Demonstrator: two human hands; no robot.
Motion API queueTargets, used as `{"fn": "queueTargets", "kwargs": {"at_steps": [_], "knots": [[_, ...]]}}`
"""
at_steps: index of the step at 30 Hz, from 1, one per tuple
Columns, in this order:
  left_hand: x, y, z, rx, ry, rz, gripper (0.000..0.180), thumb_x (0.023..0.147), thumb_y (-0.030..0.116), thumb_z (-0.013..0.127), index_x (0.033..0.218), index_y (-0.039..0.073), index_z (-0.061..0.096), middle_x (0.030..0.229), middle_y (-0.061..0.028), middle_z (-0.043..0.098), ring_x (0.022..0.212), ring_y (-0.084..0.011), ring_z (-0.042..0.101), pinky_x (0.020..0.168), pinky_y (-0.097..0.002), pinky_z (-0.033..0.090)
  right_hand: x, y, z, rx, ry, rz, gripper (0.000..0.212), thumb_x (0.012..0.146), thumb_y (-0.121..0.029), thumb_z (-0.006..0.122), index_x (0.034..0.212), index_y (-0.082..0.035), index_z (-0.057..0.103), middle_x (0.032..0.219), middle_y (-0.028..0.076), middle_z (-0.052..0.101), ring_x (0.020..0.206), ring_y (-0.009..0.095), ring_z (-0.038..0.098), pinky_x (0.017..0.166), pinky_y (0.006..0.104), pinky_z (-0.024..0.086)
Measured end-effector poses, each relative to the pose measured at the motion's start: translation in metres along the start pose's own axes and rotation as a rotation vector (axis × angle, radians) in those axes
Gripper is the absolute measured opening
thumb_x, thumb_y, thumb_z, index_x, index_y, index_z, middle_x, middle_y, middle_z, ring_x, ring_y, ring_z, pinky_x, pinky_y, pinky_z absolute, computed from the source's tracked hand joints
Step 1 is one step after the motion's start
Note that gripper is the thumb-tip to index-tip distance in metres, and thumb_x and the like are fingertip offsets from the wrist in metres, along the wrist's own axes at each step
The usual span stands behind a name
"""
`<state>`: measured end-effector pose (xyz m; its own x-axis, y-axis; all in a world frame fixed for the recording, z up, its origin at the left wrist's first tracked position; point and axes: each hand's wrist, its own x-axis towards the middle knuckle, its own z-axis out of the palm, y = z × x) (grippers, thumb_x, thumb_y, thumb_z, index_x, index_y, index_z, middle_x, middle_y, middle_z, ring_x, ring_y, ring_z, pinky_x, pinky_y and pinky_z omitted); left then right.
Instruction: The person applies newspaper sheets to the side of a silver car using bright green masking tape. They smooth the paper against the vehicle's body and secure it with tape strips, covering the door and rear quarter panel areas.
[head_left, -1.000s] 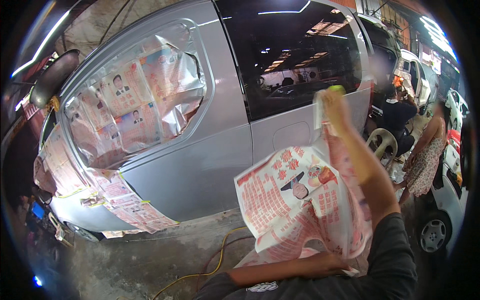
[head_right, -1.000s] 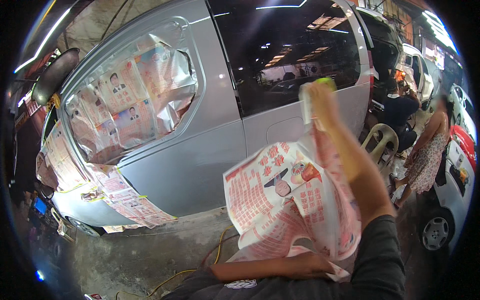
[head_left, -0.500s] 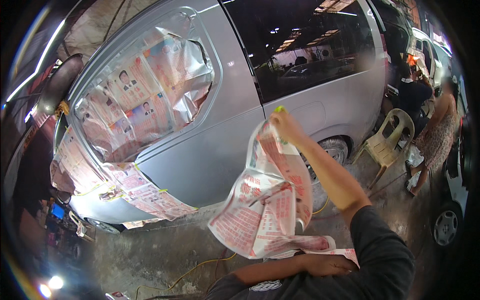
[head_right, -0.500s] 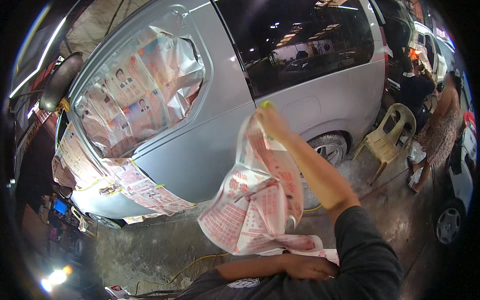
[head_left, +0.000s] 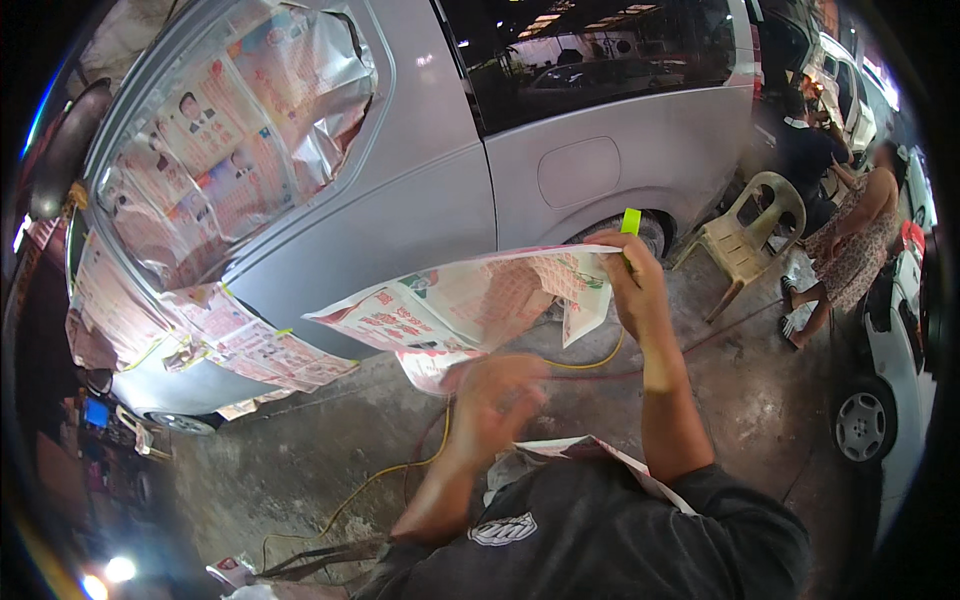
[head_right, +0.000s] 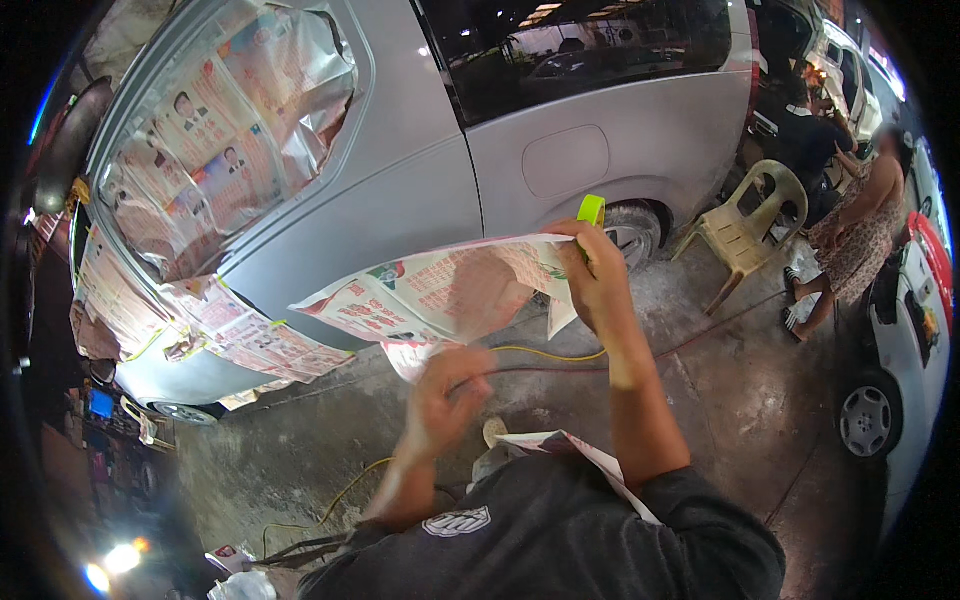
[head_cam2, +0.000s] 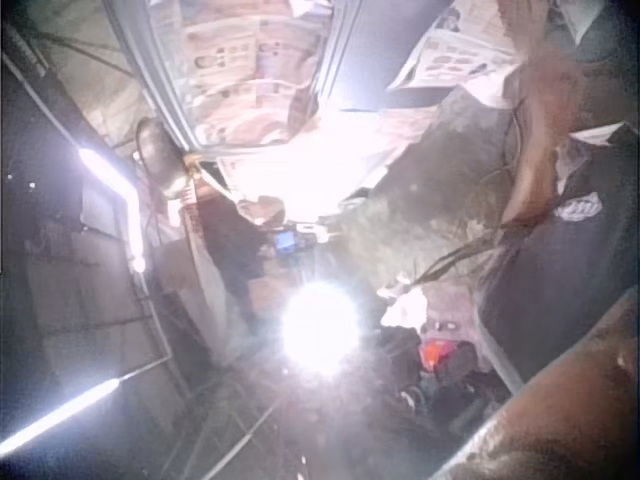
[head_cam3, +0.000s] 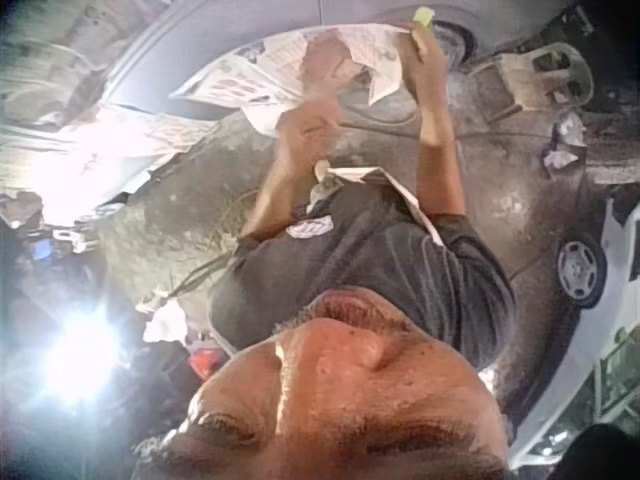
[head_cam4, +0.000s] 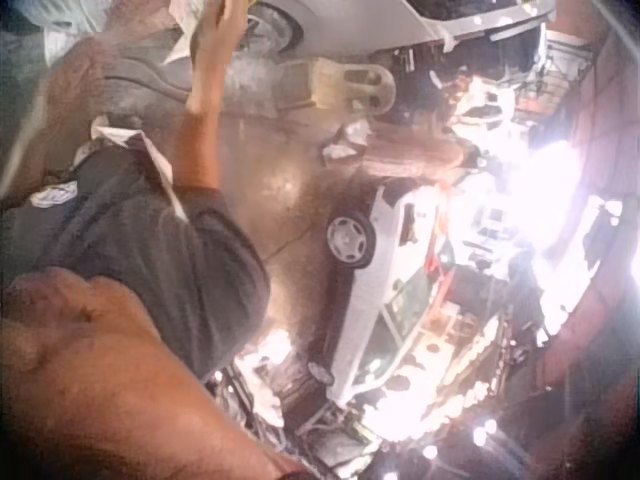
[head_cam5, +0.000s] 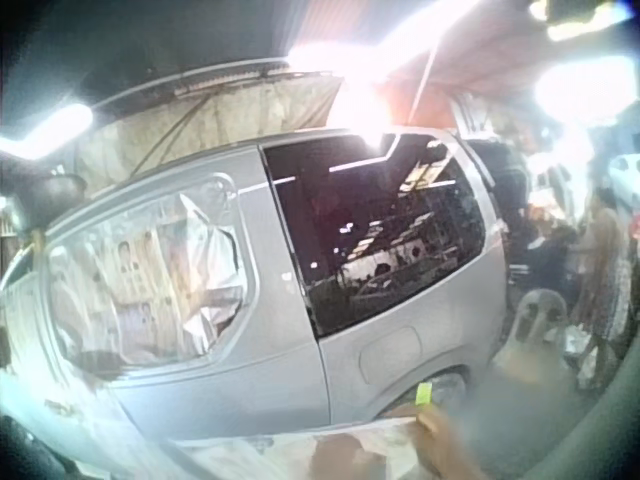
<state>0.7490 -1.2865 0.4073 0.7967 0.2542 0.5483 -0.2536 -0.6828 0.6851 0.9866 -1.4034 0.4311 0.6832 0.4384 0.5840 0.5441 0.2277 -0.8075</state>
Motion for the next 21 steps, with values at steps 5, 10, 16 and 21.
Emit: {"fn": "queueTargets", "kwargs": {"at_steps": [5,10,16,21], "knots": [[0.063,-0.015,-0.049,0.657,0.187,0.046,0.056,0.087,0.025,0.083,0.134,0.005,0.063,0.131,-0.0148,0.065,0.122,-0.0345,0.061,0.116,-0.0502,0.039,-0.012,-0.001,-0.026,-0.106,0.036,-0.014,0.013,0.103,-0.01,0.061,0.104,0.002,0.066,0.09,0.011,0.067,0.081,0.021,0.061,0.075,0.0329,0.048],[0.037,-0.1,-0.064,0.537,-0.161,-0.321,0.031,0.095,0.026,0.071,0.12,0.007,0.072,0.113,-0.0172,0.072,0.107,-0.0361,0.067,0.101,-0.05,0.047,-0.006,-0.027,-0.04,-0.23,0.061,-0.033,0.017,0.102,-0.015,0.064,0.1,0.002,0.065,0.082,0.012,0.059,0.074,0.023,0.057,0.069,0.0348,0.045],[-0.05,-0.165,-0.059,0.32,-0.141,-0.633,0.025,0.098,0.023,0.069,0.108,0.001,0.074,0.089,-0.0156,0.072,0.079,-0.0241,0.065,0.074,-0.0377,0.048,0.006,-0.021,-0.055,-0.281,0.12,-0.044,0.018,0.101,-0.016,0.067,0.098,0.002,0.063,0.077,0.009,0.053,0.072,0.02,0.049,0.067,0.0338,0.041],[-0.11,-0.187,-0.106,0.313,0.052,-0.685,0.024,0.099,0.021,0.065,0.105,-0.001,0.073,0.087,-0.0123,0.073,0.077,-0.0188,0.061,0.076,-0.0354,0.05,0.023,0.005,-0.046,-0.174,0.14,0.021,0.019,0.102,-0.015,0.067,0.095,0.002,0.062,0.075,0.006,0.049,0.07,0.015,0.045,0.064,0.0324,0.039]]}}
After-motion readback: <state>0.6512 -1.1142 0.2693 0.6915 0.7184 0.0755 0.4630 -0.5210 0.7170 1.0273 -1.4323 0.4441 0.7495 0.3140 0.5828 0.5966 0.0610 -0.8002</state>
